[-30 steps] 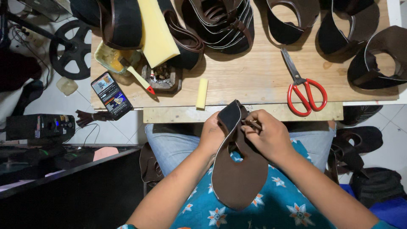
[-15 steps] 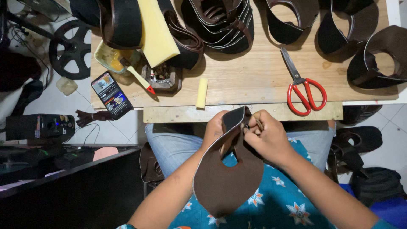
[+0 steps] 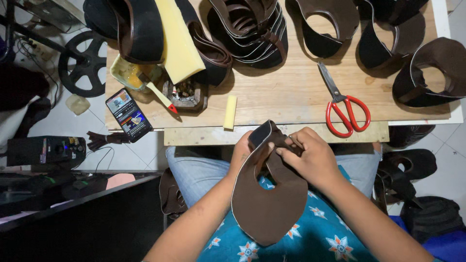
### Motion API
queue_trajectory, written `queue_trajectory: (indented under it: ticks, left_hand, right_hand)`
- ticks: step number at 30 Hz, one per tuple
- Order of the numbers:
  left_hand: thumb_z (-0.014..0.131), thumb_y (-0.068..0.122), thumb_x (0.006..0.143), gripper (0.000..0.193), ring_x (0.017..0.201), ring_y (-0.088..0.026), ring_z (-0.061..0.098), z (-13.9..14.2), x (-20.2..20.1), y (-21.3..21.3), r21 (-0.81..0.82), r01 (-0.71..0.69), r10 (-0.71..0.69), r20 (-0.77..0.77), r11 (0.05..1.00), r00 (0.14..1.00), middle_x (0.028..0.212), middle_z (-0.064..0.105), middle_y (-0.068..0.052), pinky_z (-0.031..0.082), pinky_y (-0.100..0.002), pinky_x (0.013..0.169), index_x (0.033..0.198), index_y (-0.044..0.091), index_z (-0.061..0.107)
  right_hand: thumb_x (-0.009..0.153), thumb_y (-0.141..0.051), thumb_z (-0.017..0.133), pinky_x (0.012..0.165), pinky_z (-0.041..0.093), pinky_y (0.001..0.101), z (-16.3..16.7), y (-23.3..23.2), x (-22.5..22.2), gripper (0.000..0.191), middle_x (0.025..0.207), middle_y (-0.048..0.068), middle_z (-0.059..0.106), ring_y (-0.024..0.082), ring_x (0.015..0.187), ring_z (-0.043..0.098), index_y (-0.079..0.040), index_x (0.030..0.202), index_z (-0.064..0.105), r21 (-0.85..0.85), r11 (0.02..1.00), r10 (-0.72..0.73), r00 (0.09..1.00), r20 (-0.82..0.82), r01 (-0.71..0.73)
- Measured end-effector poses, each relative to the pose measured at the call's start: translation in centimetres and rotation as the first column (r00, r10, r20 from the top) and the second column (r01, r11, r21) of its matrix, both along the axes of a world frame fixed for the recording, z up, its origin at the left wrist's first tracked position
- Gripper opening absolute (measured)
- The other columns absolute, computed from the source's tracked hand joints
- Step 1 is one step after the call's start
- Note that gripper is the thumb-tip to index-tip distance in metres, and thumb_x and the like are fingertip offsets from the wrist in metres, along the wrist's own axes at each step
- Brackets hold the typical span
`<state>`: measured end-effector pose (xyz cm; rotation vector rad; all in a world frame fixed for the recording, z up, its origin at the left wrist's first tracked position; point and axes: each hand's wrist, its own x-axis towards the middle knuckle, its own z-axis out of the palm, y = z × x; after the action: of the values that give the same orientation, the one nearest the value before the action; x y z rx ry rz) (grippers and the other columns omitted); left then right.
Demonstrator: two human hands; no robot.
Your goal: The person holds a brown shoe upper on their lap and trims its edge with a small blade, then rubs the edge with a foam sponge. They set the upper on the table and cut a yellow foam block into strips with red-handled scissors.
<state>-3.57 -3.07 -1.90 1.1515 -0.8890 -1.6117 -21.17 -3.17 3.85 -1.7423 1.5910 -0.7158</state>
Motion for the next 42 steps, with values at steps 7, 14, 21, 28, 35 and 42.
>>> queue_trajectory:
  ticks: [7, 14, 21, 28, 35, 42]
  left_hand:
    - [0.076, 0.01, 0.091, 0.024, 0.079, -0.007, 0.059, -2.7, 0.5, 0.3, -0.085, 0.029, -0.029, -0.002, 0.996, 1.0, 0.089, 0.064, -0.001, 0.05, -0.024, 0.068, 0.106, 0.002, 0.06]
    - [0.078, 0.012, 0.09, 0.024, 0.079, -0.007, 0.06, -2.3, 0.5, 0.1, -0.128, 0.09, -0.052, 0.274, 0.988, 0.96, 0.087, 0.065, 0.0, 0.052, -0.023, 0.07, 0.105, 0.003, 0.061]
    - [0.066, 0.009, 0.097, 0.026, 0.095, -0.01, 0.064, 0.4, 0.9, 0.3, -0.06, 0.1, -0.104, -0.071, 0.993, 0.992, 0.104, 0.069, -0.006, 0.055, -0.026, 0.083, 0.12, -0.001, 0.061]
    - [0.062, 0.01, 0.096, 0.04, 0.106, -0.02, 0.067, -0.2, 1.3, 0.1, -0.077, 0.161, -0.161, 0.006, 0.984, 0.987, 0.118, 0.068, -0.014, 0.057, -0.035, 0.09, 0.133, -0.001, 0.058]
    - [0.063, 0.003, 0.092, 0.035, 0.109, -0.015, 0.064, -1.3, 0.9, 0.5, -0.137, 0.179, -0.177, 0.03, 0.974, 0.984, 0.118, 0.067, -0.008, 0.054, -0.031, 0.092, 0.127, 0.002, 0.059]
    - [0.063, 0.003, 0.091, 0.024, 0.087, -0.016, 0.066, 0.5, 1.0, -0.3, 0.148, 0.209, -0.213, 0.014, 0.967, 0.977, 0.099, 0.073, -0.008, 0.053, -0.03, 0.079, 0.114, 0.003, 0.071]
  right_hand:
    - [0.078, -0.005, 0.077, 0.075, 0.051, 0.0309, -1.1, 0.2, 0.2, 0.017, 0.097, 0.011, 0.061, 0.022, 0.085, 0.063, -0.004, 0.089, 0.065, -0.257, 0.958, 0.166, 0.977, 0.136, -0.127]
    - [0.085, -0.008, 0.076, 0.067, 0.052, 0.0277, -2.9, 0.5, 0.5, 0.018, 0.081, 0.007, 0.07, 0.012, 0.071, 0.063, -0.002, 0.089, 0.059, -0.032, 0.998, -0.044, 0.976, 0.215, 0.052]
    - [0.082, -0.013, 0.079, 0.064, 0.051, 0.0251, -3.8, 0.4, 0.4, 0.033, 0.079, 0.005, 0.067, 0.008, 0.07, 0.061, -0.002, 0.103, 0.056, 0.087, 0.984, -0.167, 0.969, 0.18, 0.153]
    - [0.085, -0.011, 0.076, 0.073, 0.051, 0.0256, -4.7, -0.8, -0.3, 0.037, 0.091, 0.003, 0.065, 0.008, 0.08, 0.059, -0.003, 0.115, 0.056, 0.163, 0.985, -0.116, 0.89, 0.44, 0.048]
    - [0.085, -0.01, 0.069, 0.079, 0.055, 0.0281, -5.3, -1.1, -0.5, 0.022, 0.094, 0.004, 0.076, 0.011, 0.085, 0.067, 0.001, 0.105, 0.071, 0.25, 0.967, -0.147, 0.914, 0.377, 0.052]
    - [0.087, -0.004, 0.071, 0.062, 0.049, 0.0372, -5.8, -1.4, -1.7, 0.015, 0.082, 0.014, 0.071, 0.022, 0.067, 0.063, 0.004, 0.099, 0.073, 0.471, 0.879, -0.304, 0.851, 0.428, 0.077]
